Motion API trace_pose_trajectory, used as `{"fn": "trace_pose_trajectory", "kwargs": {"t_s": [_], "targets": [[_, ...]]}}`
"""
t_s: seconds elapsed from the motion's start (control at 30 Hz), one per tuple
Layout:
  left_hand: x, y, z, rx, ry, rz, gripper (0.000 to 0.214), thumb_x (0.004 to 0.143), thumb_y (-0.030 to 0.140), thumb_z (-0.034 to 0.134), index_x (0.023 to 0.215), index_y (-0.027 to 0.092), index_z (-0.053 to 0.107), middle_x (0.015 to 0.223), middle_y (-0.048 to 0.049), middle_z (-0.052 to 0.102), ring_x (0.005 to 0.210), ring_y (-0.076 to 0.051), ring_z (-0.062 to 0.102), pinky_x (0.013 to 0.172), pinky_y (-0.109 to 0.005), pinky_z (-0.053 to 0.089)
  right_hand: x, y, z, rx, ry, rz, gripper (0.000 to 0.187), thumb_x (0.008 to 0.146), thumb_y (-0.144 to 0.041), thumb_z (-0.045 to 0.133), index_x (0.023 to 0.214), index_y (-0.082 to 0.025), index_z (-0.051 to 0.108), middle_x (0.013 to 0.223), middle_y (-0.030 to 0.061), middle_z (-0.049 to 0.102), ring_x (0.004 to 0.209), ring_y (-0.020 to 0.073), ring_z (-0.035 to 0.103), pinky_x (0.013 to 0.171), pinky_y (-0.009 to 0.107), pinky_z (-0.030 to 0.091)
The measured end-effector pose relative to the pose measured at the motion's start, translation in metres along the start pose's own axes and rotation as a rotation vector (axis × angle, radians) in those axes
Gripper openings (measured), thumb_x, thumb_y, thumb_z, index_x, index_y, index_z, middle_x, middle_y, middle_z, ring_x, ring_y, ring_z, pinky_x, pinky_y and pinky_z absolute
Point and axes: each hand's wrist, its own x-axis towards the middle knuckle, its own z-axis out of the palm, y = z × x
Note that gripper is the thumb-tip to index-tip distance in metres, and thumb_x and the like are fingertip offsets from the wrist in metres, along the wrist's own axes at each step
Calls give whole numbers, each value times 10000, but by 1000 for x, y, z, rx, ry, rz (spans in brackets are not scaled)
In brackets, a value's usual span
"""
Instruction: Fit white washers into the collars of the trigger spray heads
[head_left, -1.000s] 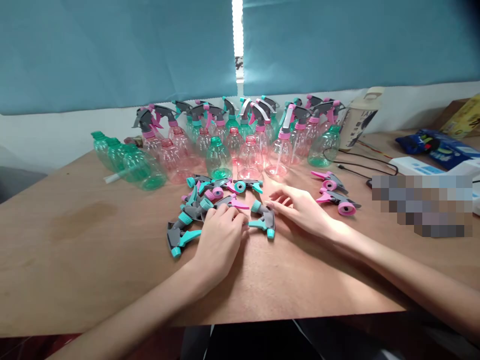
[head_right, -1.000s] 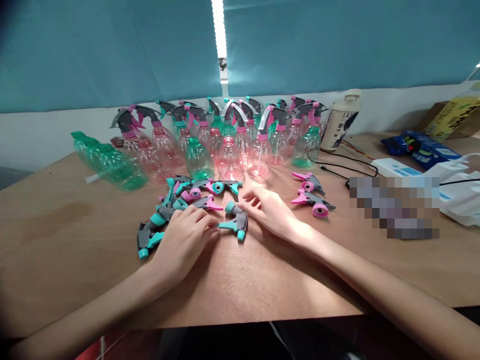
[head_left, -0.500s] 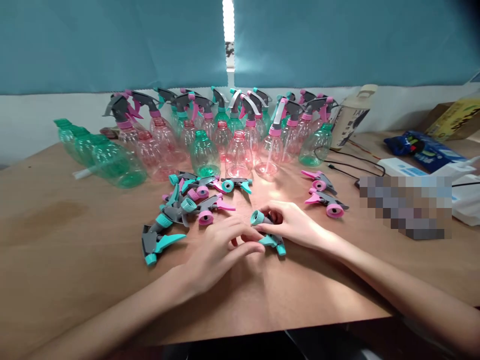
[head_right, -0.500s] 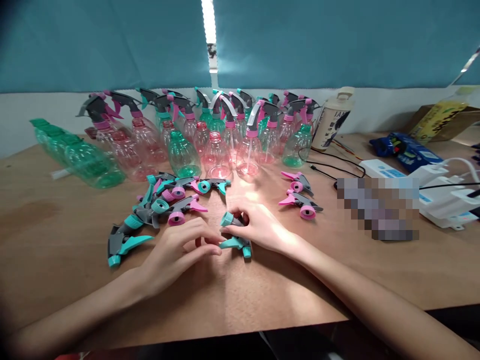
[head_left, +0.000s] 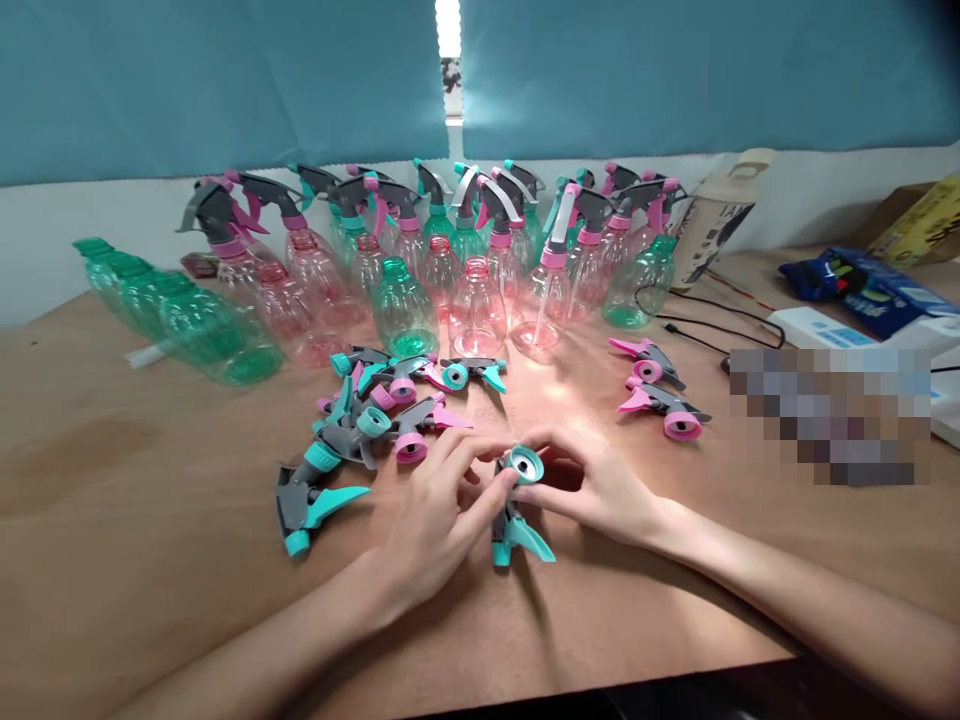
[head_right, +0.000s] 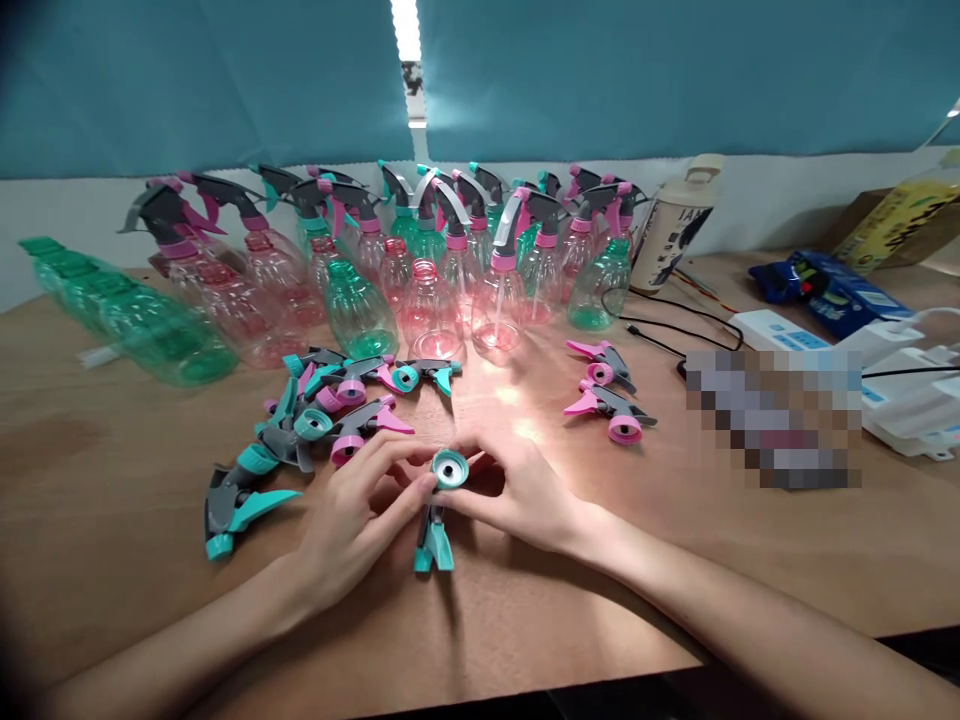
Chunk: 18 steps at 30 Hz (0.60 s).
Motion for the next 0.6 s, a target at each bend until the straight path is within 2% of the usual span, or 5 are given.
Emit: {"fn": "trace_pose_trajectory", "kwargs": {"t_s": [0.13,0.27,0.43,0.6], "targets": [[0,-1,-2,96,-32,67,234,880,306,626,1093,216,591,965,-34,619,818,-169,587,705,-290,494,-1,2,-3,-119,28,-37,236,806,-325,708,975,-193,610,830,9,661,656,122,610,605,244,522],[0,0,-1,100,-34,14,279,811,289,703,1051,201,590,905,-17,643,780,-171,581,697,-296,474,-2,5,-3,-124,25,-91,240,794,-277,716,989,-193,603,837,4,647,628,104,578,574,229,512],[1,3,-2,85,-19,-49,377,763,280,752,1091,197,586,946,-18,651,841,-183,585,732,-302,466,-6,6,0,27,9,-90,347,798,-201,701,1109,-197,546,880,24,662,745,137,650,653,268,581],[3,2,-5,112,-40,53,296,776,260,753,1046,203,646,902,-14,630,862,-185,553,751,-307,456,-7,5,2,77,36,-122,395,785,-99,678,1114,-224,501,926,21,681,780,131,679,677,271,613]]}}
